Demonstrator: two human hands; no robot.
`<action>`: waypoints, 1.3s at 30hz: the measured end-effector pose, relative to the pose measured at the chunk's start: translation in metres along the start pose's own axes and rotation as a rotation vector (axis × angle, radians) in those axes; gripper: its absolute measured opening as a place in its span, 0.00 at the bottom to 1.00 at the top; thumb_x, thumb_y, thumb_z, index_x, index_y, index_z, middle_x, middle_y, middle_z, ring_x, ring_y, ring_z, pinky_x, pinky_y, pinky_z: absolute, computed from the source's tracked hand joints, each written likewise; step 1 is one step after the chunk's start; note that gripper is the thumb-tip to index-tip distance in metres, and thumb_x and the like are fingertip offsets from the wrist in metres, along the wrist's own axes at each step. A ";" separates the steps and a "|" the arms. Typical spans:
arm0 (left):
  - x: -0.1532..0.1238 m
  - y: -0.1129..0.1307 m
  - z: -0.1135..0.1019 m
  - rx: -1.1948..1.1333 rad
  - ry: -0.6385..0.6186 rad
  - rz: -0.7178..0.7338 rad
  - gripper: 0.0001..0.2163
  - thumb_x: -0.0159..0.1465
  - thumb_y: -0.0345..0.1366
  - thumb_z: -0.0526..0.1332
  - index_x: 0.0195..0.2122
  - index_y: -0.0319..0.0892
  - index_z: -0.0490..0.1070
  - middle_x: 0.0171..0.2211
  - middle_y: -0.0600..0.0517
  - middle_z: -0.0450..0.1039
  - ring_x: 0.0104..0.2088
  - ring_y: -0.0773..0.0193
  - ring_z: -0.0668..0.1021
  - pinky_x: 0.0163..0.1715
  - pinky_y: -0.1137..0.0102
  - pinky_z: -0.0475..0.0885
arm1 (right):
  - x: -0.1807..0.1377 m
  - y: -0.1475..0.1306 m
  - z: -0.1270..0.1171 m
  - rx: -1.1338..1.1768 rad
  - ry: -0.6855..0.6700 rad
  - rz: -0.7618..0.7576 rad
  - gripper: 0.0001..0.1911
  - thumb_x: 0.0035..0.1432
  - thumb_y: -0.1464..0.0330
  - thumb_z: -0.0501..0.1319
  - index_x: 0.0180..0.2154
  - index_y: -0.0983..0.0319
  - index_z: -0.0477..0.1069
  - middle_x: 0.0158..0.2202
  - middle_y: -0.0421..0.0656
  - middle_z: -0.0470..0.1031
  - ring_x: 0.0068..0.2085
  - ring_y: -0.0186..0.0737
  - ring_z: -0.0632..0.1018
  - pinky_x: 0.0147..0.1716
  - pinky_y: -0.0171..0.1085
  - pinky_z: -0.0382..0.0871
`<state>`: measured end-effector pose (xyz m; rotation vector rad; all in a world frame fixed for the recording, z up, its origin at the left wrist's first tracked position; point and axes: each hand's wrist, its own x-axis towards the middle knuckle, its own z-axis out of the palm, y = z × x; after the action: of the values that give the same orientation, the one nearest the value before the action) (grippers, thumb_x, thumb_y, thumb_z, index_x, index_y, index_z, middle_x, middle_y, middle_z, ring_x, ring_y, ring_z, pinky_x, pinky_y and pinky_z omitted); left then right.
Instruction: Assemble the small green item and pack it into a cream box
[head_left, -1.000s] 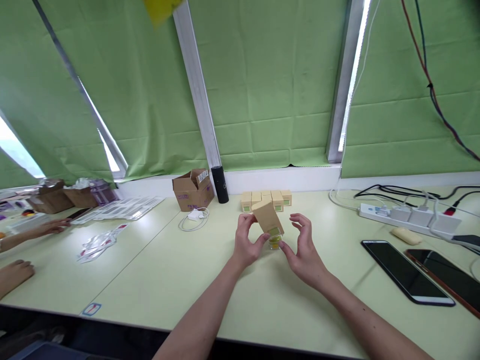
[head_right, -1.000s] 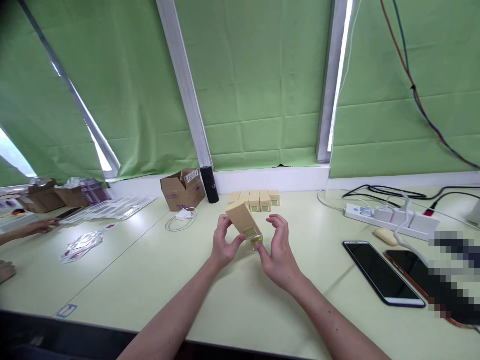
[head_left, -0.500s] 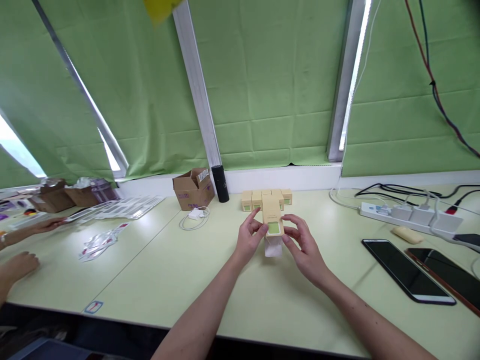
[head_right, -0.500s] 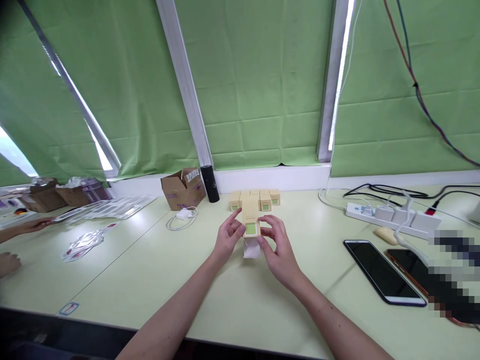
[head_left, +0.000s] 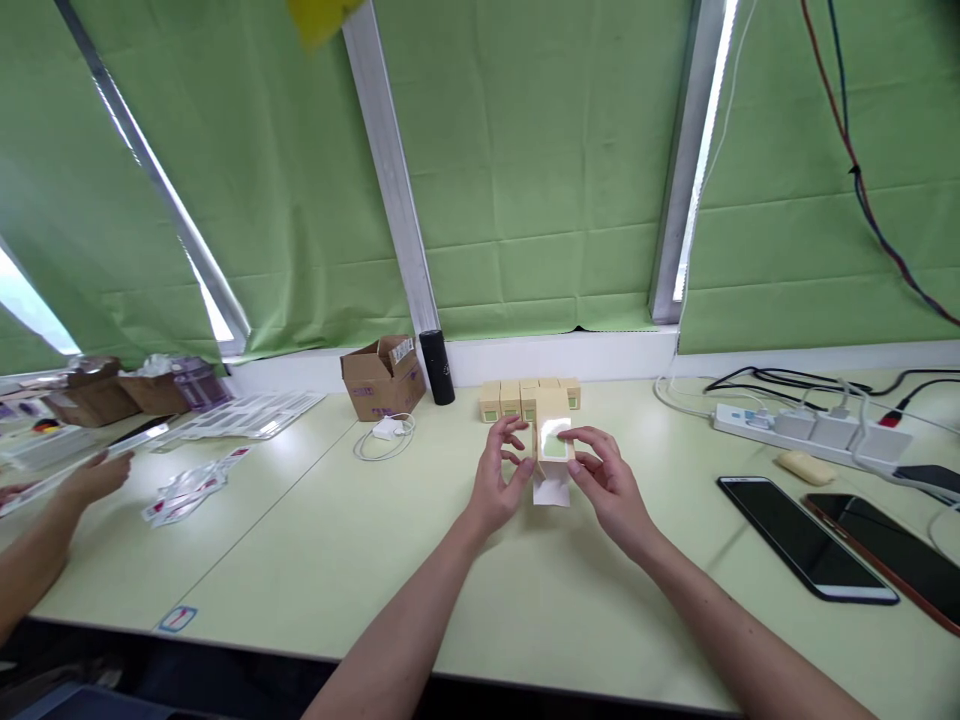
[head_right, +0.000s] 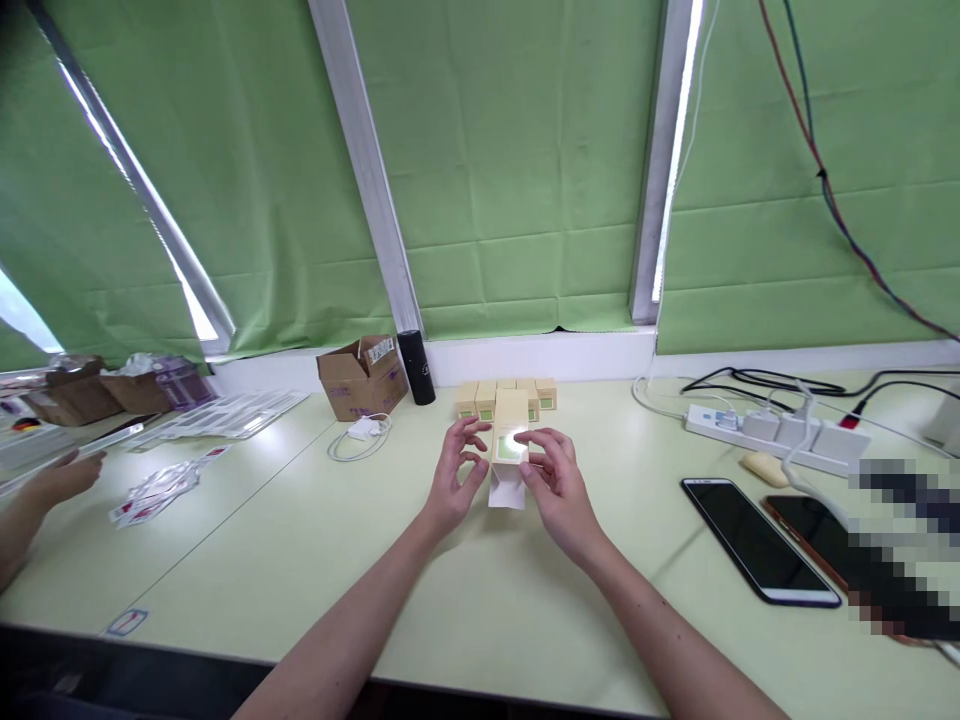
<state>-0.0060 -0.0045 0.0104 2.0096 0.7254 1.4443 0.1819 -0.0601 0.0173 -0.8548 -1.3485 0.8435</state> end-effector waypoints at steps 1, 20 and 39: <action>0.000 0.001 -0.001 0.026 -0.008 0.054 0.24 0.70 0.44 0.61 0.66 0.50 0.59 0.63 0.41 0.63 0.49 0.57 0.76 0.47 0.61 0.74 | 0.001 0.000 0.000 0.006 0.011 -0.005 0.16 0.66 0.55 0.62 0.53 0.50 0.73 0.60 0.46 0.62 0.47 0.43 0.79 0.50 0.47 0.78; 0.003 0.000 0.003 -0.118 0.010 -0.032 0.18 0.62 0.33 0.70 0.54 0.49 0.76 0.63 0.44 0.61 0.43 0.63 0.79 0.44 0.64 0.79 | 0.002 0.003 -0.003 0.111 -0.037 0.051 0.21 0.62 0.55 0.64 0.55 0.48 0.75 0.61 0.45 0.61 0.48 0.45 0.79 0.50 0.47 0.78; 0.007 -0.006 0.007 -0.172 0.127 -0.075 0.18 0.61 0.40 0.71 0.52 0.47 0.77 0.56 0.44 0.65 0.40 0.64 0.80 0.41 0.67 0.78 | 0.027 0.003 -0.011 0.093 -0.195 0.050 0.24 0.55 0.61 0.72 0.54 0.49 0.75 0.62 0.45 0.61 0.45 0.41 0.81 0.50 0.49 0.80</action>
<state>0.0025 0.0038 0.0090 1.7564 0.6968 1.5457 0.1939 -0.0347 0.0265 -0.7519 -1.4493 1.0418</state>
